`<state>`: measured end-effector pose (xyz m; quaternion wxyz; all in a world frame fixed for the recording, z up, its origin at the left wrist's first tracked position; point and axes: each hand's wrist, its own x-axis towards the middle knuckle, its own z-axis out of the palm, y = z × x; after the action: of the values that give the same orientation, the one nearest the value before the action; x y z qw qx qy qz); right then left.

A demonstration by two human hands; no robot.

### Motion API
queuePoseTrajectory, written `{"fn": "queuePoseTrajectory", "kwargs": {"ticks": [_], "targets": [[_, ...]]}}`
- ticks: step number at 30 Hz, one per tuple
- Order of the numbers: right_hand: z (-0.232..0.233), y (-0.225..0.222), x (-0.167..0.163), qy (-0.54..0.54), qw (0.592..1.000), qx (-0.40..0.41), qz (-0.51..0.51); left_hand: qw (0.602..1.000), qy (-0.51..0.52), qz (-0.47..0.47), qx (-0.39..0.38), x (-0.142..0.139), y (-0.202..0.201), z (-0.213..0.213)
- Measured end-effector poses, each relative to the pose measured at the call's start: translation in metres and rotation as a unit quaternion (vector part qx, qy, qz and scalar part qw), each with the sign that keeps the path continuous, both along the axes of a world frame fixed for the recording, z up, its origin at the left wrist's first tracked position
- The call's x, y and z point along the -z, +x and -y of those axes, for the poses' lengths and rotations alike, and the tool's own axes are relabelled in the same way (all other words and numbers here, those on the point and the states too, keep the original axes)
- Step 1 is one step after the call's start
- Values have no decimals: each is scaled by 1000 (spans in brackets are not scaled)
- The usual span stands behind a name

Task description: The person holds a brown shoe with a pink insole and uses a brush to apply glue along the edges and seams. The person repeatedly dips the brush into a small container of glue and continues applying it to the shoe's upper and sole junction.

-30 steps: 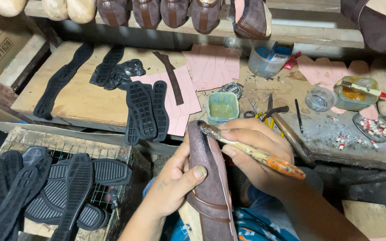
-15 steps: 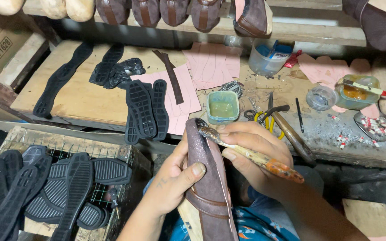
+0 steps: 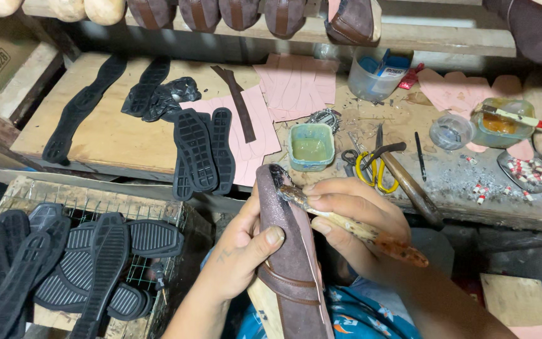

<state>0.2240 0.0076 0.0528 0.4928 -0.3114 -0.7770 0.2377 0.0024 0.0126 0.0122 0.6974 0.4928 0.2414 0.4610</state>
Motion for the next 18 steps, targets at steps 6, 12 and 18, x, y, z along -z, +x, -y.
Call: {"fn": "queuePoseTrajectory", "kwargs": {"ticks": [6,12,18], "targets": [[5,-1,4,-13,1000,-5,-18,1000,-7,1,-4,1,0,0],[11,0,10,-33,999,0,-29,1000,2,12,3,4,-1,-1],[15,-1,15,-45,998,4,-41,1000,10,4,-7,6,-2,-1]]}}
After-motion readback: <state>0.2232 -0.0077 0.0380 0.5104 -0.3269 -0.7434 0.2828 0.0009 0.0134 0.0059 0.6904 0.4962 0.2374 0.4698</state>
